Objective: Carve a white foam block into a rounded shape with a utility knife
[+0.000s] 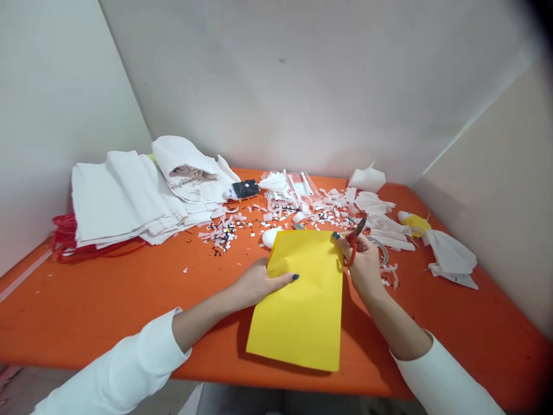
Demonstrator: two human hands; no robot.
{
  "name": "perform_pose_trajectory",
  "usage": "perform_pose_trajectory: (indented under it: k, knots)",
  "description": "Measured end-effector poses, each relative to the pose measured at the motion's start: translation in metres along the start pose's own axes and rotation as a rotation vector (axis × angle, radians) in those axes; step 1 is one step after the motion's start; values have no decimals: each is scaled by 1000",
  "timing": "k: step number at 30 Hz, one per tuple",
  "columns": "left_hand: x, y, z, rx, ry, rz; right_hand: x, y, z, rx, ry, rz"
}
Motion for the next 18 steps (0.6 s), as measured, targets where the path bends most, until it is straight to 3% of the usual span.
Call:
perform_pose_trajectory:
  k: [4, 7, 9, 13, 18]
  knots:
    - [-2, 3, 0, -3, -23, -4, 5, -4, -7, -32, 7, -55]
    - [-1, 4, -2, 13, 25, 33, 7, -5, -7, -39, -15, -52]
    - [0, 5, -6, 3, 109, 75, 7, -4, -1, -36, -91, -6]
    - [1, 6, -19, 8, 303, 116, -1, 1, 17, -2, -387, 127]
    - [-4, 16, -34, 36, 476, 159, -7, 2, 21, -92, -484, 86]
Point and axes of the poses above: each hand's wrist, its own x-axis towards the middle knuckle, its own z-axis out of the palm, y = z × x, the point moved 4 cm from there along x, towards the middle knuckle, and after that the axes turned 13 degrees about -z, right-handed, at the moved point
